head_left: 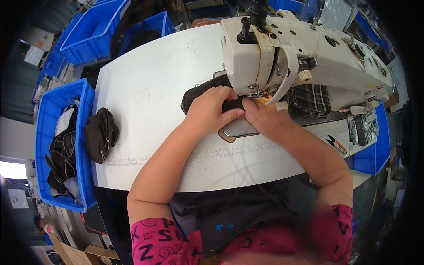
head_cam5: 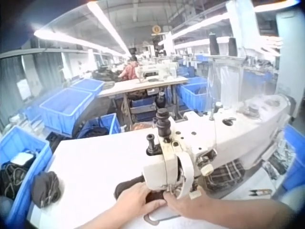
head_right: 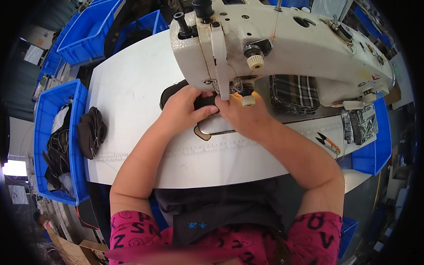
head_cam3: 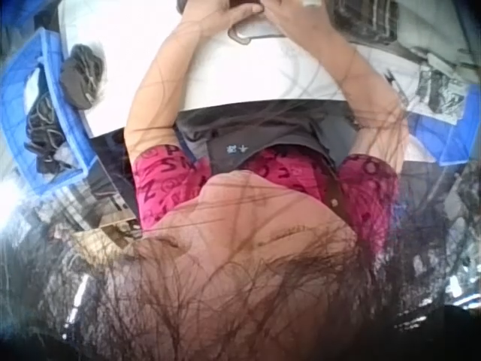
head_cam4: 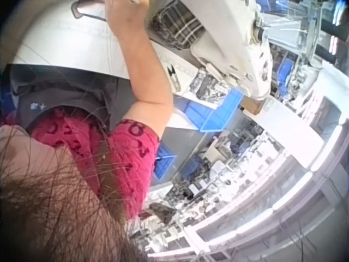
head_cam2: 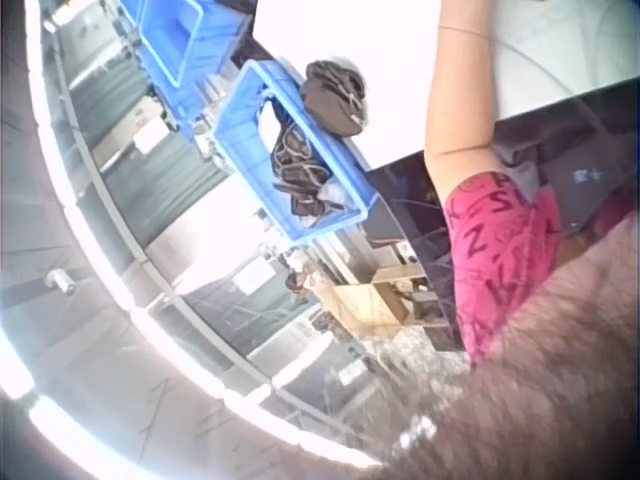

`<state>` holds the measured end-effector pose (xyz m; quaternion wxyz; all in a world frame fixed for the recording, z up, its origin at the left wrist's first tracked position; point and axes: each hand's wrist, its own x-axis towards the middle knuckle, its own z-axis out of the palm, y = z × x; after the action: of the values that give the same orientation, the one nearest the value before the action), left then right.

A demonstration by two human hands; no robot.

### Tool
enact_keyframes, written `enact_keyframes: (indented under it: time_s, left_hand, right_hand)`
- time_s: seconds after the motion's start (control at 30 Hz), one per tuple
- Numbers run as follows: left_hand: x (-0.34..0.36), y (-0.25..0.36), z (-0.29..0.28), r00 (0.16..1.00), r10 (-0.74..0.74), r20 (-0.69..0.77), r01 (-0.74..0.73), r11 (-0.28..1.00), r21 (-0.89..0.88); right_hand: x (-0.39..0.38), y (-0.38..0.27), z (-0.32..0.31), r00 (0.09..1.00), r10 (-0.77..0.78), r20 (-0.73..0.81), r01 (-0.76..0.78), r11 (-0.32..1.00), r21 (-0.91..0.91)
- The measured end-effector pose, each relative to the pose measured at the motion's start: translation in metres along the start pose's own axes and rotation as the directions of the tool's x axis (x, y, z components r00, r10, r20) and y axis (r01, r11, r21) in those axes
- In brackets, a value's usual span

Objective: Sewing fabric and leather components using an industrial sewing machine at a factory workstation.

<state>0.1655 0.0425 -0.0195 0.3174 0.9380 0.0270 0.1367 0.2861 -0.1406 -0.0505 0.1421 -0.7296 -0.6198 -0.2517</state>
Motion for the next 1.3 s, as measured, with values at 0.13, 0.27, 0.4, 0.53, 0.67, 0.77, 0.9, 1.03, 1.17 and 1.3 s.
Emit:
enact_keyframes:
  time_s: [0.13, 0.27, 0.4, 0.53, 0.67, 0.77, 0.9, 1.03, 1.17, 1.3]
  left_hand:
    - [-0.011, 0.006, 0.004, 0.977, 0.189, -0.101, -0.167, 0.967, 0.194]
    - [-0.008, 0.005, 0.012, 0.977, 0.189, -0.096, -0.152, 0.942, 0.301]
    - [-0.002, -0.001, 0.02, 0.961, 0.226, -0.16, -0.174, 0.942, 0.288]
    - [0.001, -0.001, 0.021, 0.968, 0.201, -0.152, -0.163, 0.959, 0.233]
    - [0.0, -0.001, 0.026, 0.96, 0.203, -0.195, -0.152, 0.957, 0.247]
    - [-0.002, 0.002, 0.029, 0.962, 0.16, -0.221, -0.095, 0.955, 0.279]
    - [-0.003, 0.004, 0.033, 0.958, 0.136, -0.252, -0.053, 0.948, 0.313]
    - [-0.003, 0.004, 0.033, 0.95, 0.159, -0.267, -0.07, 0.946, 0.315]
    - [-0.006, 0.0, 0.031, 0.945, 0.168, -0.282, -0.074, 0.946, 0.316]
    - [-0.006, 0.001, 0.03, 0.947, 0.183, -0.264, -0.092, 0.941, 0.325]
  right_hand:
    - [0.005, 0.002, -0.001, 0.996, -0.013, -0.091, 0.018, 0.998, 0.053]
    - [0.003, 0.004, 0.002, 0.998, 0.058, -0.013, -0.056, 0.991, 0.124]
    - [0.0, 0.005, 0.007, 0.989, 0.112, -0.097, -0.085, 0.966, 0.245]
    - [-0.003, 0.007, 0.008, 0.985, 0.109, -0.131, -0.073, 0.964, 0.258]
    - [-0.002, 0.007, 0.006, 0.991, 0.066, -0.119, -0.047, 0.986, 0.157]
    - [-0.006, 0.007, 0.008, 0.996, 0.044, -0.082, -0.034, 0.991, 0.128]
    - [-0.007, 0.004, 0.014, 0.991, 0.088, -0.104, -0.067, 0.979, 0.194]
    - [-0.009, 0.005, 0.014, 0.993, 0.1, -0.059, -0.086, 0.975, 0.203]
    - [0.007, -0.004, -0.003, 0.991, 0.104, -0.089, -0.087, 0.981, 0.171]
    - [-0.001, -0.003, 0.005, 0.994, 0.075, 0.081, -0.079, 0.996, 0.051]
